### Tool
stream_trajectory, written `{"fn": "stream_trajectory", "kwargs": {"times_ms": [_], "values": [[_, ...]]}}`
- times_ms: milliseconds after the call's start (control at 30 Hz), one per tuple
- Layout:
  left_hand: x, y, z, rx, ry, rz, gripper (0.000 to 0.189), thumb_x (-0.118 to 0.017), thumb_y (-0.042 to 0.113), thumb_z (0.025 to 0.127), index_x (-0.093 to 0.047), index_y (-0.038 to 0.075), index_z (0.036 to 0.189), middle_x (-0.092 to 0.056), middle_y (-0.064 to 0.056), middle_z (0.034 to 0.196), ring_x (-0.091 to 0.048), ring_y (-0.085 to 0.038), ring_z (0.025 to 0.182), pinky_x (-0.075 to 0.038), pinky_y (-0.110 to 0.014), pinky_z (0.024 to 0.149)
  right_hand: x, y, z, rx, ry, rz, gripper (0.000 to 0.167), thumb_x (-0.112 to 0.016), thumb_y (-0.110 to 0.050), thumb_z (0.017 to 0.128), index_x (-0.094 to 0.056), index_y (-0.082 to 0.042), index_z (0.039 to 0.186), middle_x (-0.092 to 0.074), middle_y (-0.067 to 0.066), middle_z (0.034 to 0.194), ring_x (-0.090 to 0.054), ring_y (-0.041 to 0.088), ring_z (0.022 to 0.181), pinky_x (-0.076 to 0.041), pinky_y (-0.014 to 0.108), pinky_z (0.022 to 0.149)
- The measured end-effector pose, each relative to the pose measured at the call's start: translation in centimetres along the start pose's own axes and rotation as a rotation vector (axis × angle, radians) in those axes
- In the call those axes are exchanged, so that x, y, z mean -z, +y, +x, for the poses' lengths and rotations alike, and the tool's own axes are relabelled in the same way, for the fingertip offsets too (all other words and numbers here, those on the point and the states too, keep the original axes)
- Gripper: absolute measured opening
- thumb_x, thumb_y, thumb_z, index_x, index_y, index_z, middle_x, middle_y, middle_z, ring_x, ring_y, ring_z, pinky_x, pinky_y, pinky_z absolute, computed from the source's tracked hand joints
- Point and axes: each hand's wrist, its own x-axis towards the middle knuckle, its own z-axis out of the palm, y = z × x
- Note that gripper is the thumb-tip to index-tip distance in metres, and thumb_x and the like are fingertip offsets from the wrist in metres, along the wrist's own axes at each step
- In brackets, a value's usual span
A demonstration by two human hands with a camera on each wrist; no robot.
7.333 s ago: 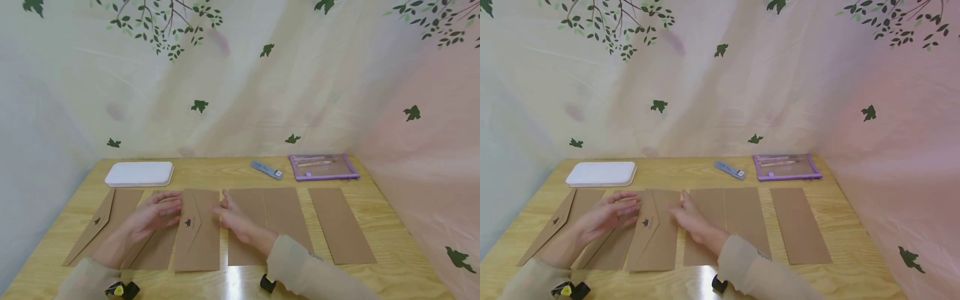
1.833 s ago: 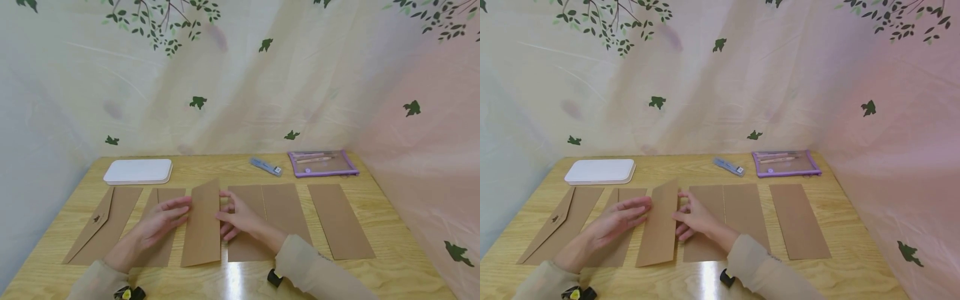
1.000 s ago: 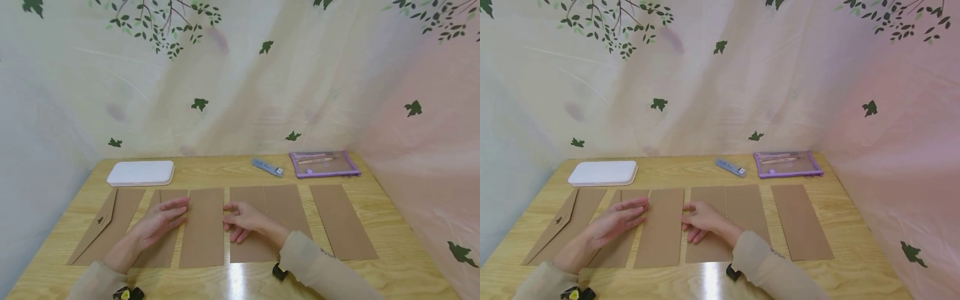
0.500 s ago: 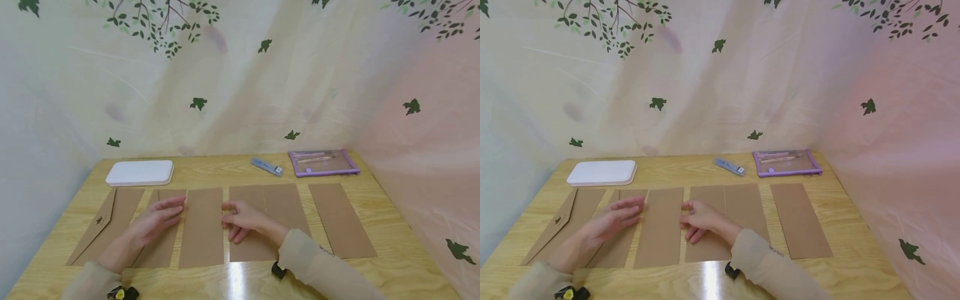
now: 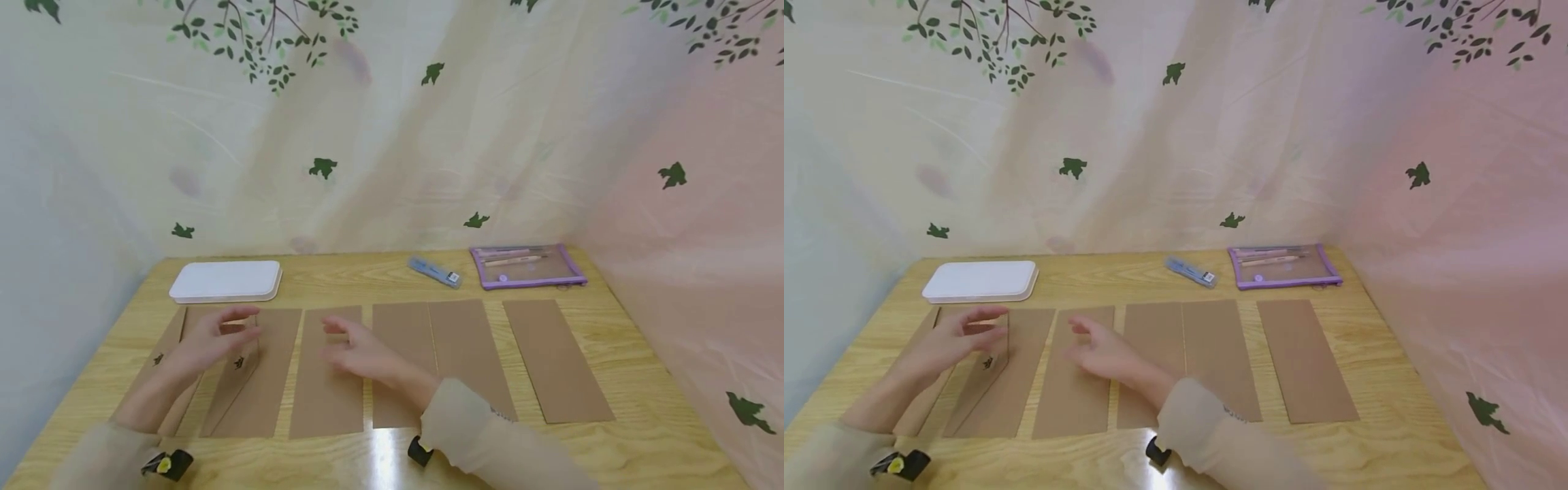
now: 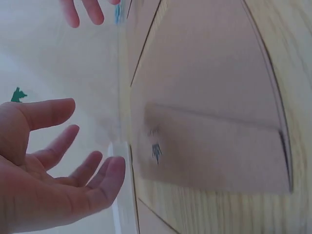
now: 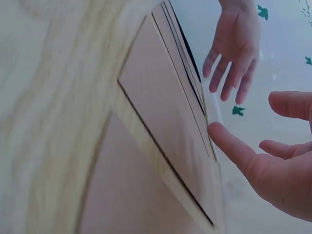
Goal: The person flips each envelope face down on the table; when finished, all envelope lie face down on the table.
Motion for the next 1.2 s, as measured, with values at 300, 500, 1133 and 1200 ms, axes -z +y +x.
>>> {"fn": "stream_trajectory", "kwargs": {"times_ms": [300, 500, 1133, 1200], "values": [[0.6, -1.9, -0.2, 0.066, 0.028, -0.013, 0.08, -0.068, 0.027, 0.1, -0.02, -0.006, 0.155, -0.02, -0.042, 0.152, -0.031, -0.058, 0.134, -0.041, -0.067, 0.103, -2.8, 0.2, 1.0, 0.031, -0.006, 0.133, 0.07, -0.067, -0.009, 0.096, -0.033, -0.004, 0.157, -0.038, 0.022, 0.156, -0.05, 0.037, 0.134, -0.051, 0.037, 0.103], [0.6, -3.1, -0.2, 0.059, 0.026, -0.004, 0.075, -0.067, 0.029, 0.1, -0.026, -0.004, 0.154, -0.028, -0.04, 0.15, -0.036, -0.054, 0.133, -0.048, -0.053, 0.096, -4.4, 0.8, 1.9, -0.008, 0.006, 0.149, 0.072, -0.07, -0.009, 0.094, -0.035, -0.01, 0.158, -0.033, 0.021, 0.159, -0.044, 0.037, 0.138, -0.046, 0.041, 0.109], [2.1, -5.0, -1.6, 0.07, 0.039, 0.051, 0.068, -0.064, 0.033, 0.101, -0.037, -0.006, 0.15, -0.044, -0.038, 0.144, -0.048, -0.046, 0.13, -0.052, -0.031, 0.093, -7.6, 0.8, 5.1, -0.104, 0.068, 0.299, 0.073, -0.069, 0.002, 0.09, -0.037, -0.007, 0.155, -0.031, 0.02, 0.16, -0.034, 0.032, 0.146, -0.044, 0.046, 0.11], [2.1, -5.1, -1.6, 0.071, 0.039, -0.004, 0.067, -0.065, 0.03, 0.101, -0.037, -0.007, 0.149, -0.044, -0.038, 0.144, -0.054, -0.032, 0.126, -0.051, -0.021, 0.088, -7.7, 0.6, 5.1, -0.112, 0.077, 0.288, 0.072, -0.068, 0.002, 0.09, -0.038, -0.006, 0.154, -0.034, 0.019, 0.159, -0.035, 0.031, 0.146, -0.042, 0.046, 0.111]]}}
